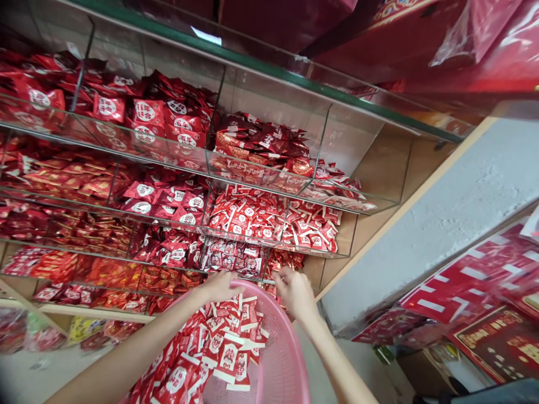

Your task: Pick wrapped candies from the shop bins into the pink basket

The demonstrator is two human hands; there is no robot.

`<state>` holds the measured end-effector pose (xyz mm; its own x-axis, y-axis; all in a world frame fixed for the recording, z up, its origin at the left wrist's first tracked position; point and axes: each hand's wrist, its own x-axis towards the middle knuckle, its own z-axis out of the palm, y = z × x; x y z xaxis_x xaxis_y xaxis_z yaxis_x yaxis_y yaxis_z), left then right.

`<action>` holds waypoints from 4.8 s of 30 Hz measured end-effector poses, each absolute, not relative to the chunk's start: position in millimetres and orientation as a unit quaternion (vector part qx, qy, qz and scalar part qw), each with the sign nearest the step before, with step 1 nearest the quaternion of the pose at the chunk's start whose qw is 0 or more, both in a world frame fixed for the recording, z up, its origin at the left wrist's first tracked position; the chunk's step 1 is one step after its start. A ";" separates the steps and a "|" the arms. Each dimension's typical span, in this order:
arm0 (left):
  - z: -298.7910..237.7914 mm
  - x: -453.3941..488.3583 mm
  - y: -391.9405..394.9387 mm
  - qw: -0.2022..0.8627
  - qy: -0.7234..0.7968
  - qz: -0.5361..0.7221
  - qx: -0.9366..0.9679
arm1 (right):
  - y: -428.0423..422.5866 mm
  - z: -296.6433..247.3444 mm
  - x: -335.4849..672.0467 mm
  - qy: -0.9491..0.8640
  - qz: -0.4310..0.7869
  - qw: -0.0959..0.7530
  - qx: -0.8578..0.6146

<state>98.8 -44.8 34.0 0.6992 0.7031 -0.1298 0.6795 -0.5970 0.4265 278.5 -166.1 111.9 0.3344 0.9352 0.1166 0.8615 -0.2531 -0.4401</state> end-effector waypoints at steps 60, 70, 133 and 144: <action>38.1 99.7 -47.2 0.225 0.392 0.037 0.891 | -175.2 63.9 256.2 -0.624 0.476 0.235 -0.574; 31.2 99.9 -48.0 0.211 0.393 0.034 0.894 | -157.4 41.0 230.7 -0.683 0.365 0.083 -0.628; 36.1 101.3 -38.1 0.248 0.389 0.028 0.887 | -83.9 156.0 373.8 -0.544 -0.129 0.371 -0.742; 34.4 100.0 -41.8 0.229 0.391 0.032 0.891 | -171.6 144.2 320.4 -0.538 0.024 0.515 -0.667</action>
<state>100.0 -41.8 34.4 0.6921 0.7116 -0.1213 0.6820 -0.5896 0.4327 320.4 -171.6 144.2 0.4209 0.7421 0.5218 0.6933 0.1078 -0.7125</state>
